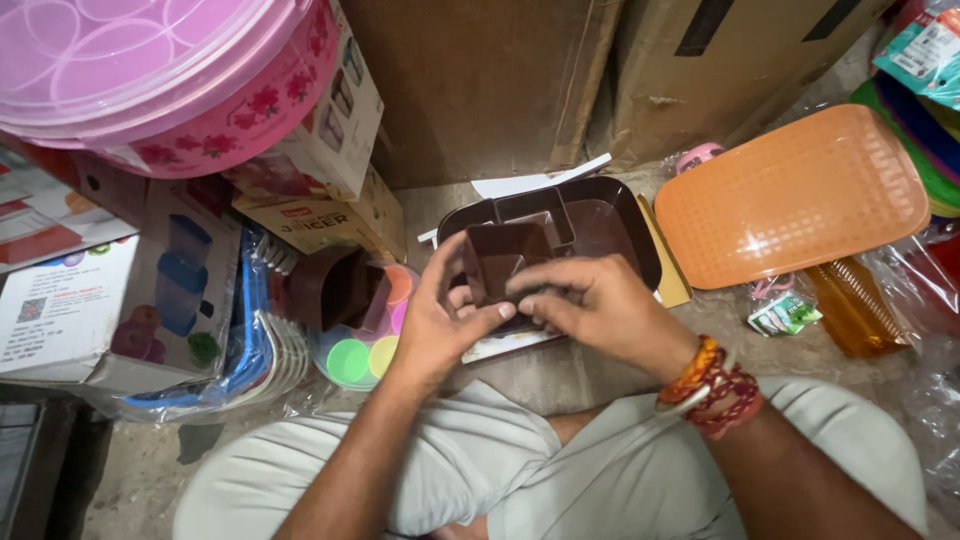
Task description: The person assembles a brown compartmentalized lunch box by placing four clear plastic inserts into the main tray, then closes it with an orange lid. The person then places the assembled lunch box into its packaging box.
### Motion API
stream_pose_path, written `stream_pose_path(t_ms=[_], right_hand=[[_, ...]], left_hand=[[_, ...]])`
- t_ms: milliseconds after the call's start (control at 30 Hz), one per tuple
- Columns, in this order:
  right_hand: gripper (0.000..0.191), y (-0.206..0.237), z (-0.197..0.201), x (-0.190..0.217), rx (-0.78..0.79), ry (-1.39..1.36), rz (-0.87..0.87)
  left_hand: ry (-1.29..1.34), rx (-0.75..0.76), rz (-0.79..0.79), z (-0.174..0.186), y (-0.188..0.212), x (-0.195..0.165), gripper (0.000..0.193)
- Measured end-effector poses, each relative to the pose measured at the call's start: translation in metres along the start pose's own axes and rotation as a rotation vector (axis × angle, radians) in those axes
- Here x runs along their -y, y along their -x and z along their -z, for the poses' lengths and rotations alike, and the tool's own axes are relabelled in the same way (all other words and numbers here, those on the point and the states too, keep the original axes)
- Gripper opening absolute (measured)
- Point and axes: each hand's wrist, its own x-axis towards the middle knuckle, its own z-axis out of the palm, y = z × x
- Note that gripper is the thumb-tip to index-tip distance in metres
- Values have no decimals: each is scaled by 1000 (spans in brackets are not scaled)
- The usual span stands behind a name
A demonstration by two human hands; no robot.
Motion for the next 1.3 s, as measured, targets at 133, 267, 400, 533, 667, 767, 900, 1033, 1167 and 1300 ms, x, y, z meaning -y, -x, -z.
stream_pose_path(t_ms=[133, 267, 400, 533, 667, 767, 900, 1033, 1167, 1300], right_hand=[[27, 2, 16, 4, -221, 72, 237], [36, 2, 30, 6, -236, 87, 96], [40, 2, 30, 0, -95, 107, 58], [43, -2, 28, -7, -95, 41, 28], [44, -2, 32, -11, -113, 100, -99], [35, -2, 39, -13, -207, 251, -140], [30, -1, 57, -16, -429, 452, -57], [32, -2, 65, -23, -544, 607, 5], [33, -6, 63, -31, -574, 687, -38], [35, -12, 60, -45, -535, 756, -154]], left_hand=[[89, 52, 102, 1, 2, -9, 87], [122, 147, 209, -1, 6, -15, 77], [246, 195, 277, -1, 8, -17, 69], [323, 187, 302, -1, 7, -15, 62], [259, 163, 304, -2, 6, -11, 60], [178, 100, 319, -2, 5, -9, 63], [98, -10, 270, 2, 0, -4, 60], [67, -73, 236, 8, -4, 5, 53], [53, -59, 243, 12, -4, 14, 51], [21, -52, 238, 14, -4, 18, 48]])
